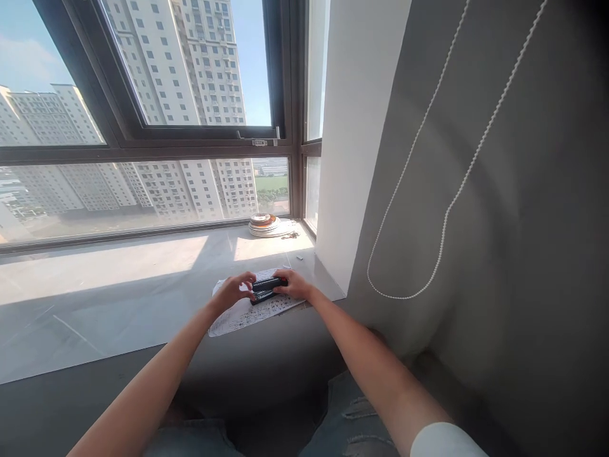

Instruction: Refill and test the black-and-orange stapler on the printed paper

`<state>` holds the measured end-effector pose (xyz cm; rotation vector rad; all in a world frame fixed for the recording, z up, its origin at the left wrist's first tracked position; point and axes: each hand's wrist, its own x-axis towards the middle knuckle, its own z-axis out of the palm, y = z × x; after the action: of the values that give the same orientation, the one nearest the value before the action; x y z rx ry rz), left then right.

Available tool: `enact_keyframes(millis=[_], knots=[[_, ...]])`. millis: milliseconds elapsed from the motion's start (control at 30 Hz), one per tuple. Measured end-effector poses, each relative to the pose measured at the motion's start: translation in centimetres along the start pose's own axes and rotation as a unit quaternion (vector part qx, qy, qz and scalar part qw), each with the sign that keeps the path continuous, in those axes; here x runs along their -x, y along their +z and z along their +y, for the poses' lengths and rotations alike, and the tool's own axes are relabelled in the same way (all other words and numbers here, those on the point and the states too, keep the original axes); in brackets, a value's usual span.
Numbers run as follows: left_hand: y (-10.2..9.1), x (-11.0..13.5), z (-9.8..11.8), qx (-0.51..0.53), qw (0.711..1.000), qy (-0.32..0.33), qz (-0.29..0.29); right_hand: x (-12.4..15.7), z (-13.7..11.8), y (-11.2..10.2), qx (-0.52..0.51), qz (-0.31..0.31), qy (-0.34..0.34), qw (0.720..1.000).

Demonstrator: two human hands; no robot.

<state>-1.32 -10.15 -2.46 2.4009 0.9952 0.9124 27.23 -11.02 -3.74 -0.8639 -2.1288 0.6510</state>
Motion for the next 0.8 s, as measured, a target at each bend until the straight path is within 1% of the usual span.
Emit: enact_keyframes(millis=[67, 133, 200, 267, 300, 367, 433, 500, 567, 633, 700, 767, 800], knots=[[1.0, -0.6, 0.2, -0.020, 1.000, 0.001, 0.016, 0.1, 0.1, -0.1, -0.005, 0.015, 0.009, 1.000], [1.6, -0.8, 0.3, -0.029, 0.999, -0.007, 0.021, 0.1, 0.1, -0.1, -0.011, 0.015, 0.020, 1.000], [1.6, -0.7, 0.3, -0.036, 0.999, -0.016, 0.016, 0.2, 0.0, -0.1, -0.017, 0.004, 0.023, 1.000], [1.5, -0.4, 0.3, -0.056, 0.998, -0.032, 0.017, 0.3, -0.4, -0.1, -0.018, 0.012, 0.018, 1.000], [1.5, 0.0, 0.3, -0.073, 0.996, -0.043, 0.024, 0.3, -0.6, -0.2, -0.014, 0.027, 0.020, 0.999], [1.7, 1.0, 0.3, -0.114, 0.991, -0.064, 0.035, 0.4, -1.0, -0.3, 0.002, 0.084, 0.045, 0.995], [2.0, 2.0, 0.4, -0.149, 0.985, -0.081, 0.015, 0.8, -1.3, -0.7, 0.019, 0.159, 0.088, 0.983], [2.1, 2.9, 0.6, -0.175, 0.979, -0.103, -0.032, 1.6, -1.4, -1.5, 0.032, 0.230, 0.124, 0.965], [1.9, 3.4, 0.9, -0.199, 0.968, -0.132, -0.081, 3.1, -1.2, -2.5, 0.047, 0.274, 0.139, 0.950], [1.4, 3.5, 1.3, -0.217, 0.958, -0.151, -0.112, 5.0, -0.9, -3.7, 0.077, 0.300, 0.153, 0.938], [1.1, 3.4, 1.7, -0.225, 0.954, -0.157, -0.124, 7.0, -0.6, -4.8, 0.116, 0.315, 0.175, 0.925], [0.9, 3.3, 2.1, -0.224, 0.954, -0.159, -0.123, 8.5, -0.5, -5.6, 0.139, 0.309, 0.198, 0.920], [0.8, 3.2, 2.3, -0.222, 0.954, -0.160, -0.120, 9.1, -0.4, -5.9, 0.139, 0.293, 0.207, 0.923]])
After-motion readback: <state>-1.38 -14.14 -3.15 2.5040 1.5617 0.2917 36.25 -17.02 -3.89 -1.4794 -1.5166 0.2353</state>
